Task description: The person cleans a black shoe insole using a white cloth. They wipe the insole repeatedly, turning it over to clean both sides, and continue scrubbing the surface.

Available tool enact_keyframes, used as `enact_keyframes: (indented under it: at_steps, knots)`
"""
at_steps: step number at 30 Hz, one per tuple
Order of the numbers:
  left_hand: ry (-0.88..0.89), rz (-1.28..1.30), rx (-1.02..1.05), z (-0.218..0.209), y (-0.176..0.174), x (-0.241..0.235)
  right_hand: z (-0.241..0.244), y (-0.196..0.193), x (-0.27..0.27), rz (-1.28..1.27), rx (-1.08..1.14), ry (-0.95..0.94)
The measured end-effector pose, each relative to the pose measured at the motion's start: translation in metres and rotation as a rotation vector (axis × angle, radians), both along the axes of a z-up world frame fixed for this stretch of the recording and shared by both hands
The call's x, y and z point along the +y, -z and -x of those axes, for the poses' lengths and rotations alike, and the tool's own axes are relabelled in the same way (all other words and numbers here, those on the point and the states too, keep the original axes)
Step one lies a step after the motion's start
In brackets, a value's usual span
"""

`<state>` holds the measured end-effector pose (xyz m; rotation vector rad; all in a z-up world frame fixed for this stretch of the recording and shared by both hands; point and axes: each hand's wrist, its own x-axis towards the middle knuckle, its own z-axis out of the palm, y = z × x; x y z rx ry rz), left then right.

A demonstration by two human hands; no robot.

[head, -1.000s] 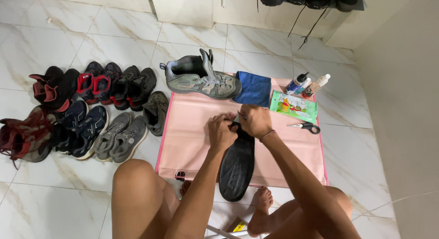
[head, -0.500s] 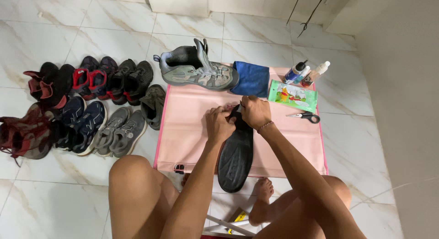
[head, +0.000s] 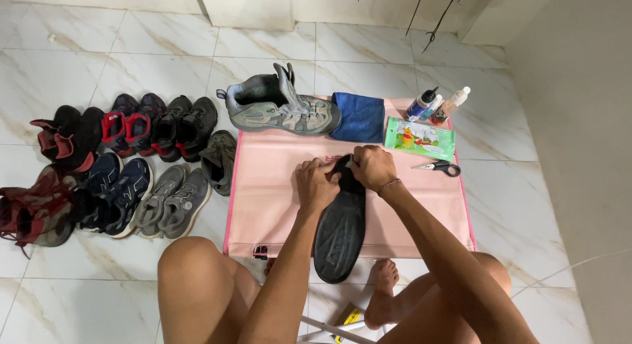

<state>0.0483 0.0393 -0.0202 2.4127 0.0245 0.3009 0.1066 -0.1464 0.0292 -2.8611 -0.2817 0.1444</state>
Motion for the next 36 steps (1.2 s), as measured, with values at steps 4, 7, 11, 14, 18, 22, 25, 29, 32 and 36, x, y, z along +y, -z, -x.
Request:
enact_keyframes:
  at_steps: [4, 7, 11, 14, 18, 22, 25, 29, 32, 36]
  knots:
    - [-0.029, 0.0, 0.014, 0.003, 0.006, -0.004, -0.003, -0.001, -0.013, 0.098, 0.099, 0.059]
    - [-0.033, 0.025, 0.015, -0.002, -0.001, -0.003, -0.014, -0.018, 0.002, 0.266, 0.018, -0.006]
    - [-0.023, 0.027, 0.036, 0.002, -0.006, -0.004, -0.001, -0.022, 0.002, 0.061, 0.043, 0.045]
    - [-0.024, 0.03, 0.031, -0.002, 0.001, -0.005, -0.002, -0.018, -0.016, 0.12, 0.068, 0.087]
    - [-0.052, -0.005, 0.026, 0.0, 0.006, -0.007, -0.011, -0.007, -0.021, 0.195, 0.091, 0.107]
    - [-0.056, -0.003, 0.011, 0.002, 0.008, -0.008, -0.021, 0.011, -0.007, -0.005, 0.095, 0.204]
    - [-0.045, 0.014, 0.009, 0.001, 0.003, -0.004, -0.009, 0.032, -0.015, -0.012, 0.107, 0.255]
    - [-0.05, 0.02, 0.033, 0.0, 0.001, -0.004, -0.02, 0.05, -0.028, 0.024, 0.219, 0.292]
    - [-0.051, 0.021, 0.025, 0.001, 0.006, -0.005, -0.024, 0.026, -0.009, -0.028, 0.201, 0.295]
    - [-0.045, 0.025, 0.021, 0.003, 0.0, -0.005, -0.007, 0.003, 0.009, 0.004, 0.116, 0.265]
